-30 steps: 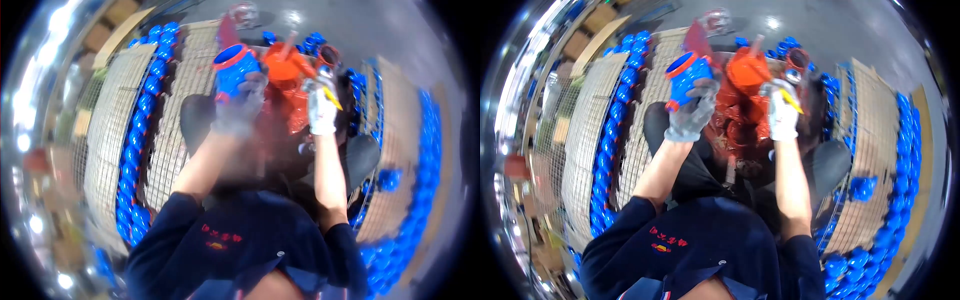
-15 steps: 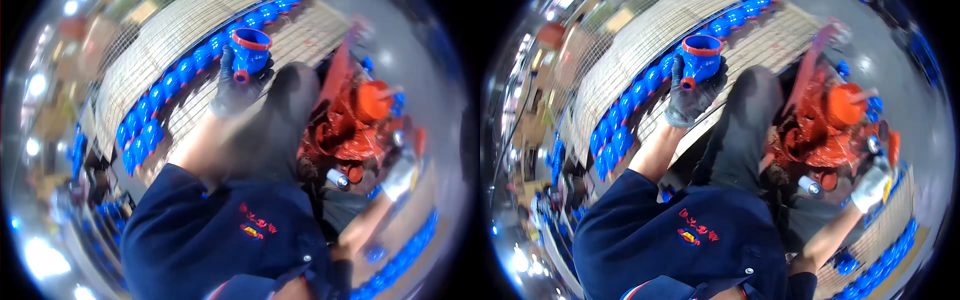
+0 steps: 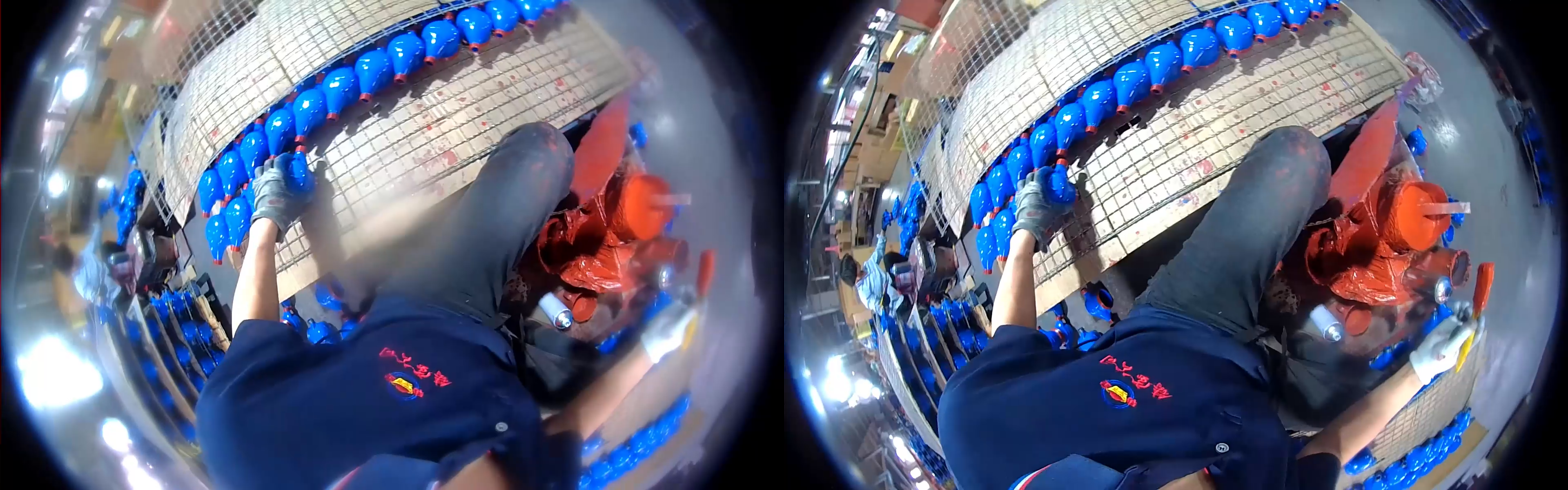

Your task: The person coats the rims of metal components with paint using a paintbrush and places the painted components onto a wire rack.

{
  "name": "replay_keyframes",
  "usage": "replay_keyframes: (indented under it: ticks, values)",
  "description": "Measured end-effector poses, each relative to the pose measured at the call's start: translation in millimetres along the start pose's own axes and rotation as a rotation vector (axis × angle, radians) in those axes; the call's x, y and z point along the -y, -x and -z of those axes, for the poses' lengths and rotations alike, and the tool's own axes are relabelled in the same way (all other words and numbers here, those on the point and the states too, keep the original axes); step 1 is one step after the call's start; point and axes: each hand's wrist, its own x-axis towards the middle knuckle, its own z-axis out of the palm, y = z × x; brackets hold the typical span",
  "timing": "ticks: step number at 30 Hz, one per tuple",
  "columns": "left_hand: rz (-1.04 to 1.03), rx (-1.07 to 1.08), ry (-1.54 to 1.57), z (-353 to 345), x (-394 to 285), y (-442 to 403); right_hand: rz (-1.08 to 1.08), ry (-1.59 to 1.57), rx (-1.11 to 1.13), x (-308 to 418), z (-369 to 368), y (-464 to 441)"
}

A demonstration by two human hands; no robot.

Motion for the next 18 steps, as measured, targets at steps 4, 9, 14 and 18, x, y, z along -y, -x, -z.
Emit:
replay_keyframes:
  ticks: [4, 9, 14, 18]
  values:
    - [-0.141, -0.113, 0.002, -9, 9, -7, 0.212, 0.459, -0.056, 28, 1, -5]
    - [-0.374, -0.283, -0.101, -49, 62, -16, 0.144, 0.875, 0.003, 110, 21, 17]
    - [-0.768, -0.593, 0.274, -61, -122, -59, 0.313, 0.578, -0.003, 132, 78, 27]
    - [-0.945, -0.616, 0.549, -17, -278, -45, 0.339, 0.887, 0.085, 95, 173, 24]
